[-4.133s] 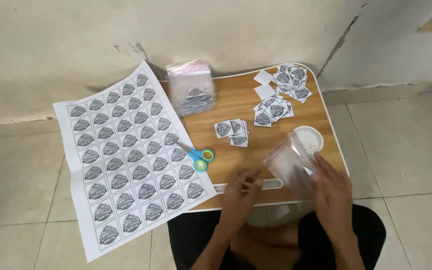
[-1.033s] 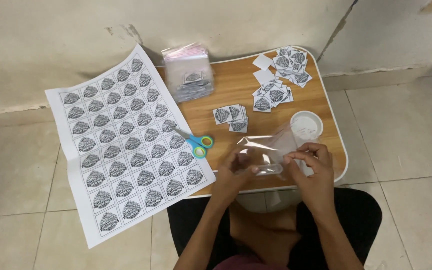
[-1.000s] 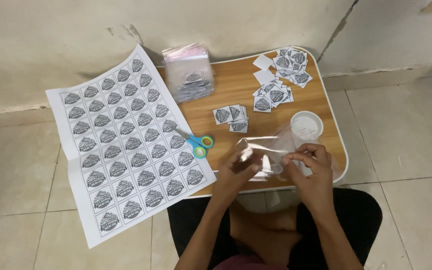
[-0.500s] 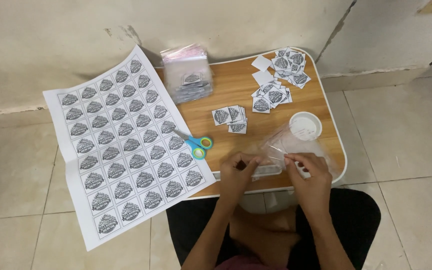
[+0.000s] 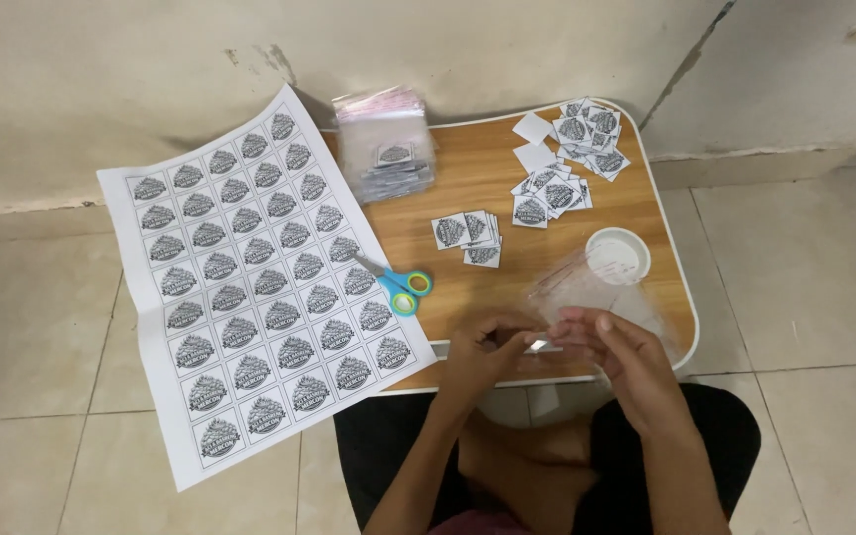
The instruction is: Placing individual stickers into small plastic bags for packaging.
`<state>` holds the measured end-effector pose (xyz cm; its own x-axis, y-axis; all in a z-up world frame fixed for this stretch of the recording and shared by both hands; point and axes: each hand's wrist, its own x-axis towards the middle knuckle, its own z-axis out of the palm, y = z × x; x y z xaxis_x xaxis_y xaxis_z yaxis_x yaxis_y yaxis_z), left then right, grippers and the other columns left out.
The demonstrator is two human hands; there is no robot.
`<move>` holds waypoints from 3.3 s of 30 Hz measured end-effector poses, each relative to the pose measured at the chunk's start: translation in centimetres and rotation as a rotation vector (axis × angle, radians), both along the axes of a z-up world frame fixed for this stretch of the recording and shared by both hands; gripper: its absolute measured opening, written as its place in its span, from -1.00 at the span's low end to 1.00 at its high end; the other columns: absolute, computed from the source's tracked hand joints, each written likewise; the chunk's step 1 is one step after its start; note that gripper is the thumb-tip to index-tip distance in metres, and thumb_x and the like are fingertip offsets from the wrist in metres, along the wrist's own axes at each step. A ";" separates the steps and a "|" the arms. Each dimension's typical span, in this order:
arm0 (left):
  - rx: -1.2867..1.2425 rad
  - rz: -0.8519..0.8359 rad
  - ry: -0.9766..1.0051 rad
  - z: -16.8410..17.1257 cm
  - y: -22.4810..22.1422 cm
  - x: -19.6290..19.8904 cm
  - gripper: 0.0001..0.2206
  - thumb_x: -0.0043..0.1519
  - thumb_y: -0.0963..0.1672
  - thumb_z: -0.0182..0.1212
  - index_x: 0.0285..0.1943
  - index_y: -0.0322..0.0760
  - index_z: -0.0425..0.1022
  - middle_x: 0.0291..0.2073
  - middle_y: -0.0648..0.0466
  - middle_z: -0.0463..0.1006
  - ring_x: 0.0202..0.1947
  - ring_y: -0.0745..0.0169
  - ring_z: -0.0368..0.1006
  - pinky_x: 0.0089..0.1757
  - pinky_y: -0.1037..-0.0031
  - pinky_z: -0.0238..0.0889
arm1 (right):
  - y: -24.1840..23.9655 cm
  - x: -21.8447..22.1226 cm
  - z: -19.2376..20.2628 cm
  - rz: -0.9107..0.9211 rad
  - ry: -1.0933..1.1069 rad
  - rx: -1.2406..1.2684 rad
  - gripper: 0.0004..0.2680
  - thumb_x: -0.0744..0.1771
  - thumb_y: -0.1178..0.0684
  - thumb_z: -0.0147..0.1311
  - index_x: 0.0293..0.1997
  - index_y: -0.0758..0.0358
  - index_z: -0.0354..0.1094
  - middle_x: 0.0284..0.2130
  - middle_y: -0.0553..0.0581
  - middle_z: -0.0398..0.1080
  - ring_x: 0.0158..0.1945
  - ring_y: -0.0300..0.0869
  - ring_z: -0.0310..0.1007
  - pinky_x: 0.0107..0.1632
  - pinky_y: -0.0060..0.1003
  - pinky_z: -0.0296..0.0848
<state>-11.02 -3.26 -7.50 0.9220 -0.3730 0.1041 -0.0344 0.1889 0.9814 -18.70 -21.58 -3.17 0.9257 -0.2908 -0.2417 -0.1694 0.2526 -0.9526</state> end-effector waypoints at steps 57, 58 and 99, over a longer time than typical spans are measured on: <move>-0.965 -0.313 0.617 -2.1 -0.2 2.6 -0.62 0.32 -0.10 0.16 0.28 -0.24 0.21 -0.09 -0.21 0.52 -0.05 -0.15 0.43 -0.07 0.02 0.31 | 3.8 1.7 -0.8 0.430 -0.147 0.438 -0.51 0.38 -0.12 -0.14 0.48 0.31 -0.04 0.29 0.32 0.28 0.22 0.01 0.36 0.21 -0.08 0.37; -1.139 -0.249 0.454 -2.1 0.4 2.5 -0.23 0.27 -0.28 0.12 0.67 0.05 -0.10 0.16 -0.09 0.41 0.34 -0.11 0.24 0.31 0.12 0.07 | 3.9 1.4 0.2 0.295 -0.046 0.303 -0.54 0.34 0.03 -0.09 0.38 0.53 0.15 0.23 0.48 0.38 0.17 0.12 0.45 0.18 0.00 0.45; -1.207 -0.047 0.688 -3.3 1.2 3.1 -0.59 0.29 -0.13 0.23 0.34 0.22 0.41 0.13 0.17 0.52 0.30 0.08 0.38 0.28 -0.13 0.18 | 5.7 17.4 -2.1 0.234 0.058 -1.190 -0.78 0.28 -0.09 0.31 -0.11 0.16 0.53 -0.19 0.28 0.38 0.08 0.25 0.44 0.10 0.10 0.36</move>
